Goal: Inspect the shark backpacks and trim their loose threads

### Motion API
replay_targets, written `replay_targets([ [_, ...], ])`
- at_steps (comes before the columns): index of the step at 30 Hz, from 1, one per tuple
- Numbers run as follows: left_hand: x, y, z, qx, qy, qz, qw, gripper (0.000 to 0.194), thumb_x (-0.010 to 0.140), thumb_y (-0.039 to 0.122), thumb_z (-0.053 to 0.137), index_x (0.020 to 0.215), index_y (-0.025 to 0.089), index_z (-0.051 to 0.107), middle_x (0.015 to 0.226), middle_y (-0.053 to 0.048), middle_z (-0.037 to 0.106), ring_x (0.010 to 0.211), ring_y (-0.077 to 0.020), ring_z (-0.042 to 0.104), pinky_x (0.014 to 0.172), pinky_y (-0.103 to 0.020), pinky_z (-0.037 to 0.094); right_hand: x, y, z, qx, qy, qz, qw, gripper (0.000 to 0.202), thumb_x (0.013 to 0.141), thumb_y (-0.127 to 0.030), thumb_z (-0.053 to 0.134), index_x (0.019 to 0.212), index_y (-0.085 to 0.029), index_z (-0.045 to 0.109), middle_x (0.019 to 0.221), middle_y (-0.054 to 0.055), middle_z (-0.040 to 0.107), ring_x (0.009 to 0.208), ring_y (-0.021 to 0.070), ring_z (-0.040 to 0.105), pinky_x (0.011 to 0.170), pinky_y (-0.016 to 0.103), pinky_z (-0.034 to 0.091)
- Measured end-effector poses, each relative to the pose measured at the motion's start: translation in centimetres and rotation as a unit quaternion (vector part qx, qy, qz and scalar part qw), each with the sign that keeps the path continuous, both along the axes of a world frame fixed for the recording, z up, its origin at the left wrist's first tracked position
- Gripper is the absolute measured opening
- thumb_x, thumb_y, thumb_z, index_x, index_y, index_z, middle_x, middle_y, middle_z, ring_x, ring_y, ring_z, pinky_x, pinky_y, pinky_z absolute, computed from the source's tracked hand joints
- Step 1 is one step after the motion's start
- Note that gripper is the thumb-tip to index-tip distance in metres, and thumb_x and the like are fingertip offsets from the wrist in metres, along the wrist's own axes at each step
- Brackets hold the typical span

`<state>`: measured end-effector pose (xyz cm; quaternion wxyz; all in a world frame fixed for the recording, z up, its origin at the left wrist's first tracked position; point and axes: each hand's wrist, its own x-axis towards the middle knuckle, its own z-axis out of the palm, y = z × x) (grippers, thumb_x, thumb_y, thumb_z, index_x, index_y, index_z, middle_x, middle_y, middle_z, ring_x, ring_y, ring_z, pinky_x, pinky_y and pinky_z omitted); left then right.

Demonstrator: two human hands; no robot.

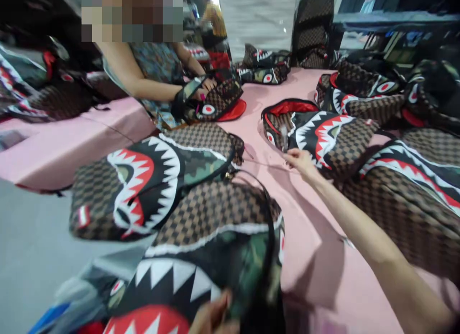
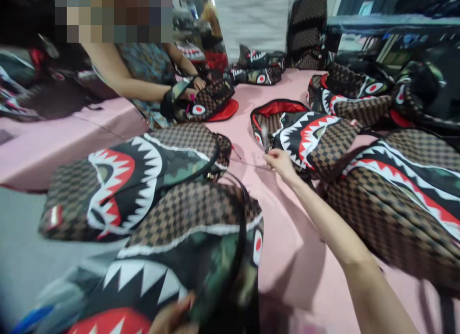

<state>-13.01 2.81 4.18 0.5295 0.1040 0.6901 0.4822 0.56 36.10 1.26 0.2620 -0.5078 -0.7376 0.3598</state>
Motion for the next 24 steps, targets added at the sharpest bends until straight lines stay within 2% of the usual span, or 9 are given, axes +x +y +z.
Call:
replay_targets([
  [1,0.9,-1.1,0.5,0.004,-0.02,-0.009,1.0,0.025,0.07,0.035,0.068,0.09,0.022,0.062,0.088,-0.002,0.064,0.08,-0.0197,0.06,0.063,-0.029,0.049,2.7,-3.4,1.7,-0.023,0.098,-0.021,0.995,0.017,0.081,-0.034,0.051,0.078,-0.017,0.05,0.064,-0.001,0.058,0.059,0.0123,0.059,0.055,0.022,0.046],
  [4,3.1,-3.5,1.8,0.056,-0.098,-0.04,0.993,0.03,0.055,0.029,0.076,0.079,0.017,0.062,0.068,0.001,0.063,0.058,-0.0142,0.058,0.054,-0.024,0.045,9.4,-15.4,6.6,-0.065,0.347,-0.043,0.935,0.024,0.072,-0.034,0.063,0.075,-0.021,0.044,0.055,-0.007,0.05,0.045,0.0095,0.053,0.042,0.019,0.041],
  [7,5.3,-5.2,3.1,0.128,-0.165,-0.053,0.977,0.037,0.058,0.025,0.073,0.092,0.015,0.061,0.068,0.0,0.065,0.054,-0.0129,0.058,0.054,-0.023,0.045,13.0,-27.2,9.1,-0.07,0.383,-0.037,0.92,0.02,0.076,-0.033,0.063,0.073,-0.02,0.048,0.055,-0.005,0.053,0.045,0.0103,0.054,0.042,0.021,0.042],
  [10,7.8,-7.4,4.4,0.174,-0.205,-0.063,0.961,0.043,0.062,0.024,0.069,0.104,0.016,0.059,0.071,-0.001,0.067,0.059,-0.0154,0.062,0.057,-0.024,0.047,13.9,-35.4,9.2,-0.045,0.365,0.014,0.93,0.015,0.079,-0.035,0.06,0.079,-0.02,0.057,0.07,0.001,0.062,0.063,0.0149,0.061,0.059,0.028,0.05],
  [13,10.2,-9.8,5.3,0.209,-0.243,-0.1,0.942,0.047,0.064,0.025,0.067,0.109,0.016,0.056,0.078,-0.003,0.069,0.064,-0.0185,0.064,0.061,-0.028,0.049,13.7,-39.7,9.1,-0.008,0.331,0.05,0.942,0.018,0.082,-0.038,0.056,0.084,-0.02,0.062,0.079,0.003,0.063,0.075,0.0172,0.061,0.069,0.031,0.049],
  [16,11.9,-11.3,5.7,0.23,-0.258,-0.132,0.929,0.045,0.062,0.026,0.068,0.105,0.014,0.058,0.081,-0.005,0.07,0.067,-0.0206,0.066,0.063,-0.03,0.049,13.6,-42.4,9.0,0.034,0.29,0.039,0.956,0.016,0.083,-0.034,0.053,0.082,-0.02,0.062,0.078,0.003,0.063,0.074,0.0166,0.059,0.066,0.03,0.048],
  [18,12.8,-11.8,5.7,0.24,-0.262,-0.15,0.923,0.043,0.06,0.024,0.07,0.101,0.013,0.059,0.079,-0.006,0.07,0.069,-0.0212,0.066,0.064,-0.03,0.049,13.6,-43.9,8.6,0.074,0.275,-0.008,0.958,0.013,0.083,-0.03,0.053,0.079,-0.02,0.06,0.074,0.002,0.061,0.069,0.0154,0.058,0.063,0.028,0.047],
  [21,13.7,-12.0,5.3,0.243,-0.274,-0.168,0.915,0.04,0.06,0.022,0.07,0.097,0.013,0.059,0.076,-0.005,0.069,0.071,-0.021,0.066,0.066,-0.029,0.049,13.7,-45.4,7.0,0.132,0.293,-0.103,0.941,0.012,0.085,-0.026,0.049,0.076,-0.021,0.055,0.072,0.001,0.061,0.067,0.0152,0.059,0.063,0.029,0.047],
  [24,14.4,-12.2,4.5,0.235,-0.279,-0.166,0.916,0.035,0.062,0.023,0.07,0.094,0.013,0.057,0.077,-0.004,0.069,0.072,-0.0197,0.066,0.068,-0.029,0.048,13.8,-46.1,5.3,0.171,0.279,-0.139,0.935,0.007,0.084,-0.022,0.051,0.077,-0.021,0.052,0.079,0.003,0.064,0.074,0.0163,0.061,0.068,0.032,0.049],
])
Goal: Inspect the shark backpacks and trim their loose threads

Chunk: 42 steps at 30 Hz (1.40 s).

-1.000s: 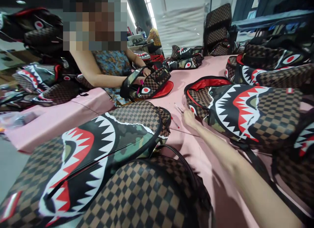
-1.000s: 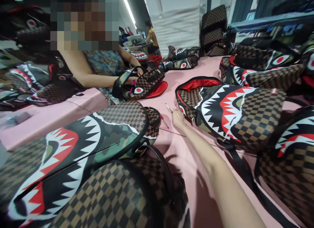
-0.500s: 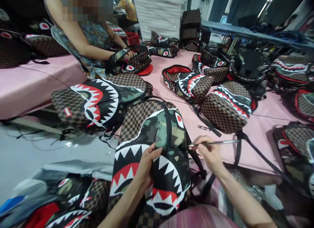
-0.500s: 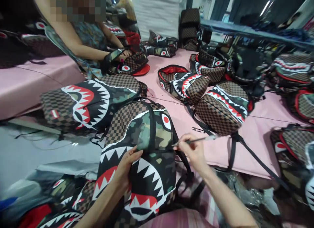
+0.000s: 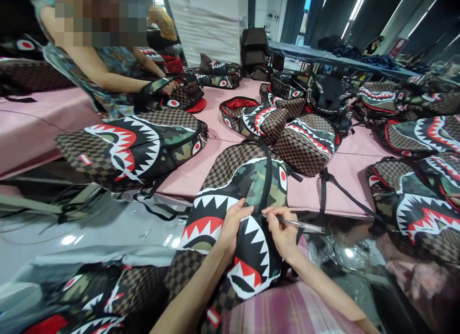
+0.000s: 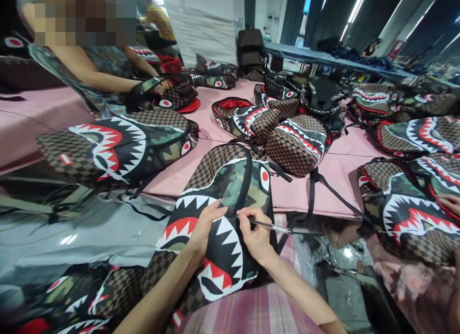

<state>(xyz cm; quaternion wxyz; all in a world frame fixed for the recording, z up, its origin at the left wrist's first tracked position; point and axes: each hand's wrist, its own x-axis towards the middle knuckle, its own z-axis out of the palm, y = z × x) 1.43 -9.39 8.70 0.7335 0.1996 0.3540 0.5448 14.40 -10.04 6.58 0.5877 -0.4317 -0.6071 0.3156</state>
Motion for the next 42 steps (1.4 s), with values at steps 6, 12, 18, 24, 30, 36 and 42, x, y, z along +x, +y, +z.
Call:
replay_targets([
  [6,0.7,-0.4,-1.4,0.02,0.002,0.009,1.0,0.029,0.066,0.021,0.068,0.092,0.014,0.055,0.08,-0.003,0.068,0.07,-0.017,0.065,0.065,-0.026,0.046,0.2,0.2,-1.0,0.066,-0.082,-0.052,0.993,0.006,0.08,-0.017,0.054,0.079,-0.022,0.05,0.08,0.003,0.062,0.079,0.0172,0.061,0.073,0.035,0.05],
  [12,1.0,0.1,-1.9,0.019,-0.017,0.002,1.0,0.03,0.065,0.019,0.068,0.093,0.014,0.056,0.079,-0.002,0.067,0.068,-0.0151,0.064,0.066,-0.025,0.045,0.4,0.2,-0.8,0.09,-0.158,-0.077,0.98,0.009,0.081,-0.014,0.053,0.078,-0.022,0.049,0.079,0.003,0.061,0.078,0.0168,0.061,0.071,0.034,0.049],
  [18,1.2,0.1,-2.2,0.021,-0.028,-0.004,0.999,0.026,0.067,0.017,0.067,0.09,0.015,0.055,0.075,0.0,0.066,0.064,-0.0123,0.062,0.064,-0.023,0.044,0.4,0.0,-0.6,0.082,-0.152,-0.065,0.983,0.012,0.082,-0.013,0.052,0.073,-0.021,0.049,0.076,0.002,0.061,0.076,0.0155,0.061,0.069,0.032,0.048],
  [24,1.2,0.1,-2.5,0.016,-0.032,0.0,0.999,0.024,0.067,0.016,0.068,0.088,0.016,0.056,0.072,0.001,0.065,0.06,-0.0107,0.06,0.06,-0.021,0.043,0.4,0.1,-0.8,0.079,-0.148,-0.067,0.984,0.011,0.082,-0.012,0.053,0.075,-0.02,0.05,0.077,0.002,0.061,0.076,0.0153,0.061,0.071,0.032,0.048],
  [30,1.4,0.1,-2.4,0.014,-0.02,0.0,1.0,0.026,0.065,0.017,0.07,0.087,0.015,0.057,0.073,0.0,0.067,0.061,-0.0127,0.061,0.06,-0.022,0.044,0.6,0.2,-0.8,0.072,-0.141,-0.079,0.984,0.01,0.082,-0.015,0.053,0.074,-0.02,0.051,0.075,0.002,0.062,0.076,0.0154,0.062,0.069,0.031,0.048],
  [36,1.5,0.1,-2.3,0.012,-0.018,0.0,1.0,0.027,0.063,0.018,0.07,0.087,0.015,0.058,0.074,-0.001,0.067,0.064,-0.0143,0.063,0.061,-0.023,0.045,0.6,0.0,-1.1,0.074,-0.152,-0.074,0.983,0.012,0.083,-0.017,0.052,0.072,-0.02,0.051,0.074,0.002,0.061,0.073,0.0149,0.061,0.068,0.031,0.049],
  [42,1.5,0.1,-2.4,0.008,-0.015,0.005,1.0,0.027,0.064,0.018,0.07,0.087,0.016,0.056,0.071,0.002,0.065,0.059,-0.0119,0.061,0.06,-0.022,0.044,0.7,-0.2,-1.0,0.059,-0.155,-0.057,0.985,0.01,0.082,-0.017,0.053,0.072,-0.02,0.052,0.077,0.002,0.061,0.073,0.0144,0.06,0.068,0.03,0.048],
])
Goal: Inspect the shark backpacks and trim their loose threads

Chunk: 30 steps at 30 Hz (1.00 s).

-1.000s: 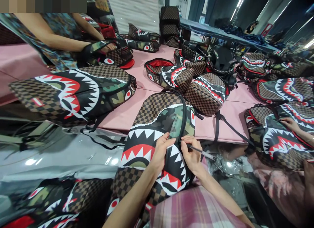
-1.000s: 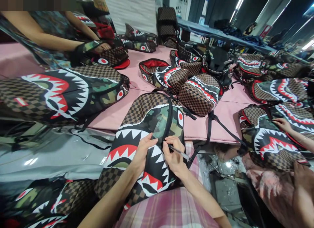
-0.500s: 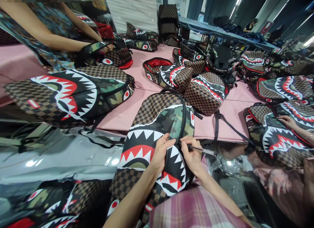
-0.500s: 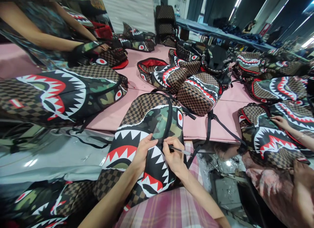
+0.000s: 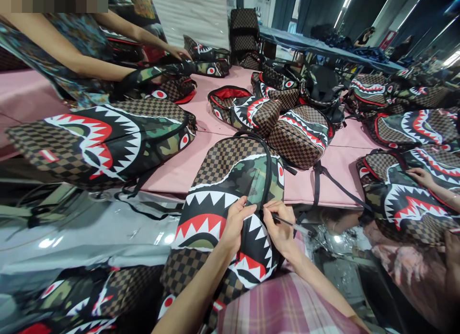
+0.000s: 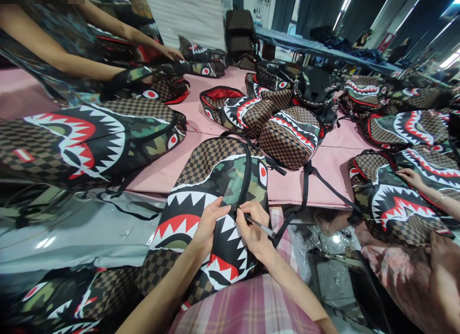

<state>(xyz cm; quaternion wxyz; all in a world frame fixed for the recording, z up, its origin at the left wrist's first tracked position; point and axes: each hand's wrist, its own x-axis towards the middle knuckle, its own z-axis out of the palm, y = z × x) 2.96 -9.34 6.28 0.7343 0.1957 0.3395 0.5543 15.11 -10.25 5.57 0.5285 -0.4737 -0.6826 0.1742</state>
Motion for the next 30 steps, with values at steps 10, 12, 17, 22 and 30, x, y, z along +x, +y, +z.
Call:
replay_targets([
  [10,0.0,-0.14,0.17,-0.004,0.003,-0.002,1.0,0.026,0.065,0.018,0.07,0.085,0.016,0.055,0.071,0.001,0.065,0.059,-0.0117,0.06,0.059,-0.022,0.045,0.05,-0.1,0.1,0.016,-0.017,-0.004,1.0,0.014,0.083,-0.015,0.053,0.071,-0.02,0.049,0.075,0.001,0.059,0.073,0.0134,0.059,0.068,0.029,0.046],
  [12,0.02,-0.13,0.19,-0.002,-0.003,-0.004,1.0,0.026,0.064,0.018,0.07,0.085,0.016,0.055,0.071,0.001,0.065,0.058,-0.0116,0.06,0.058,-0.021,0.044,0.03,-0.07,0.05,0.021,-0.013,-0.014,1.0,0.015,0.083,-0.014,0.053,0.07,-0.02,0.049,0.073,0.0,0.059,0.073,0.0135,0.059,0.068,0.029,0.046],
  [17,0.05,-0.22,0.25,-0.001,-0.004,-0.006,1.0,0.028,0.065,0.018,0.069,0.089,0.016,0.056,0.073,0.0,0.066,0.062,-0.0124,0.062,0.062,-0.022,0.045,0.08,-0.06,0.16,0.02,-0.019,-0.014,1.0,0.012,0.083,-0.016,0.053,0.072,-0.02,0.05,0.075,0.001,0.06,0.075,0.0142,0.059,0.07,0.03,0.046],
  [22,0.07,-0.19,0.25,-0.005,-0.004,-0.008,1.0,0.028,0.064,0.018,0.07,0.088,0.016,0.055,0.073,0.001,0.066,0.061,-0.0125,0.061,0.062,-0.022,0.045,0.11,0.0,0.4,-0.005,0.008,-0.023,1.0,0.015,0.082,-0.014,0.053,0.069,-0.02,0.05,0.073,0.0,0.06,0.073,0.0132,0.058,0.068,0.028,0.045],
  [30,-0.6,0.2,-0.68,-0.04,-0.024,-0.022,0.999,0.032,0.062,0.015,0.069,0.091,0.017,0.055,0.074,0.001,0.066,0.062,-0.013,0.062,0.062,-0.023,0.045,-0.09,0.46,0.37,-0.066,0.094,-0.007,0.993,0.017,0.082,-0.02,0.051,0.065,-0.02,0.049,0.068,-0.001,0.058,0.069,0.0143,0.059,0.065,0.028,0.047],
])
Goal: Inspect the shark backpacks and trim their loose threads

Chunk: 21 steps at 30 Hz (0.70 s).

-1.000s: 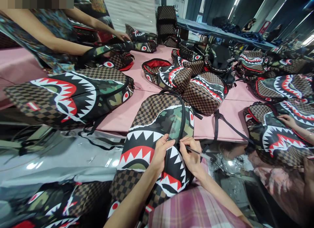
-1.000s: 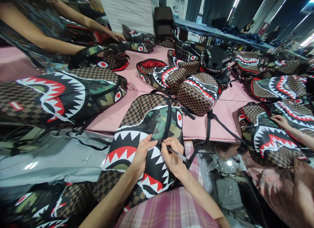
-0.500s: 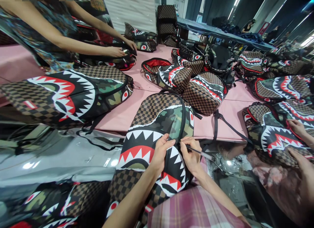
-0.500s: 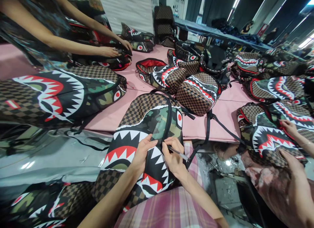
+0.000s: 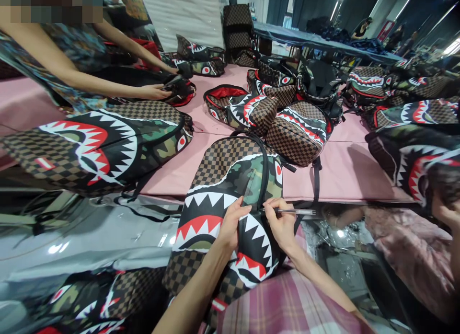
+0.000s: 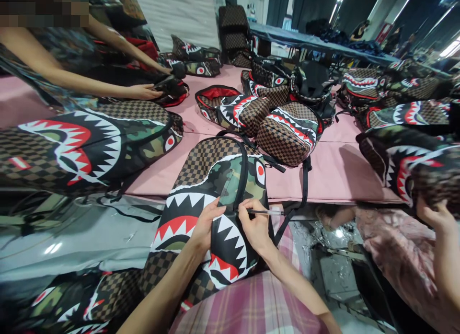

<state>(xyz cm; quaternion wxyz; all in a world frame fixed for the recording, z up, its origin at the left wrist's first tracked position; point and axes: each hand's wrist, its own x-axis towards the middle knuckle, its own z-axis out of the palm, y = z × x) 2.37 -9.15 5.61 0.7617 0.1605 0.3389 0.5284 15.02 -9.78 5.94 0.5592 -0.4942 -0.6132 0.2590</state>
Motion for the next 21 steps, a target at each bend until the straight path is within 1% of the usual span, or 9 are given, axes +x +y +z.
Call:
replay_targets([
  [2,-0.1,0.1,0.0,0.009,-0.001,-0.008,1.0,0.034,0.061,0.014,0.068,0.092,0.016,0.056,0.076,0.0,0.067,0.068,-0.0163,0.064,0.066,-0.026,0.047,-0.1,0.0,-0.1,-0.012,0.018,-0.011,1.0,0.016,0.082,-0.021,0.051,0.066,-0.02,0.05,0.069,0.0,0.06,0.071,0.0144,0.059,0.066,0.028,0.047],
  [4,0.0,0.2,0.1,0.016,-0.002,-0.01,1.0,0.035,0.06,0.013,0.068,0.093,0.016,0.057,0.077,-0.001,0.068,0.072,-0.0182,0.065,0.069,-0.028,0.048,-0.1,0.1,-0.1,-0.009,0.017,-0.005,1.0,0.015,0.082,-0.021,0.051,0.067,-0.02,0.05,0.069,0.0,0.059,0.071,0.0144,0.059,0.067,0.029,0.047],
  [8,0.4,0.2,0.3,0.024,0.012,-0.005,1.0,0.032,0.061,0.014,0.067,0.091,0.015,0.058,0.077,-0.001,0.068,0.074,-0.0192,0.066,0.073,-0.03,0.049,0.0,0.0,-0.3,0.026,-0.037,0.013,0.999,0.014,0.081,-0.02,0.053,0.068,-0.02,0.052,0.071,0.001,0.059,0.072,0.0148,0.059,0.068,0.03,0.048],
  [10,0.7,0.2,0.4,0.021,0.023,0.001,1.0,0.032,0.06,0.015,0.068,0.09,0.015,0.058,0.077,-0.002,0.068,0.075,-0.0194,0.066,0.073,-0.03,0.049,0.2,0.0,-0.4,0.047,-0.06,0.009,0.997,0.013,0.082,-0.019,0.053,0.069,-0.02,0.052,0.071,0.001,0.059,0.072,0.015,0.059,0.067,0.03,0.049],
  [13,0.9,0.2,0.5,0.019,0.031,0.003,0.999,0.033,0.059,0.015,0.068,0.091,0.015,0.058,0.078,-0.003,0.069,0.076,-0.0201,0.066,0.073,-0.03,0.049,0.4,0.0,-0.6,0.051,-0.043,-0.016,0.998,0.014,0.083,-0.019,0.05,0.069,-0.021,0.051,0.07,0.001,0.06,0.071,0.0146,0.06,0.066,0.03,0.049],
  [15,1.0,0.2,0.5,0.023,0.031,0.002,0.999,0.033,0.06,0.015,0.068,0.091,0.015,0.058,0.079,-0.003,0.069,0.077,-0.0204,0.066,0.073,-0.03,0.049,0.6,0.0,-0.7,0.039,-0.03,-0.012,0.999,0.014,0.083,-0.02,0.05,0.069,-0.021,0.051,0.071,0.001,0.06,0.071,0.0147,0.06,0.066,0.03,0.05],
  [18,1.1,0.2,0.5,0.025,0.032,0.006,0.999,0.031,0.061,0.016,0.069,0.089,0.015,0.057,0.078,-0.003,0.069,0.077,-0.02,0.066,0.074,-0.03,0.048,0.7,0.1,-0.7,0.037,-0.043,0.01,0.998,0.013,0.082,-0.021,0.052,0.069,-0.021,0.052,0.07,0.001,0.06,0.072,0.015,0.06,0.067,0.03,0.05],
  [21,1.1,0.2,0.5,0.02,0.037,0.013,0.999,0.032,0.06,0.016,0.069,0.09,0.015,0.057,0.079,-0.003,0.069,0.077,-0.0198,0.066,0.074,-0.03,0.048,0.6,0.2,-0.9,0.04,-0.037,-0.005,0.998,0.014,0.082,-0.019,0.051,0.068,-0.021,0.052,0.07,0.001,0.059,0.07,0.0144,0.059,0.066,0.029,0.049],
])
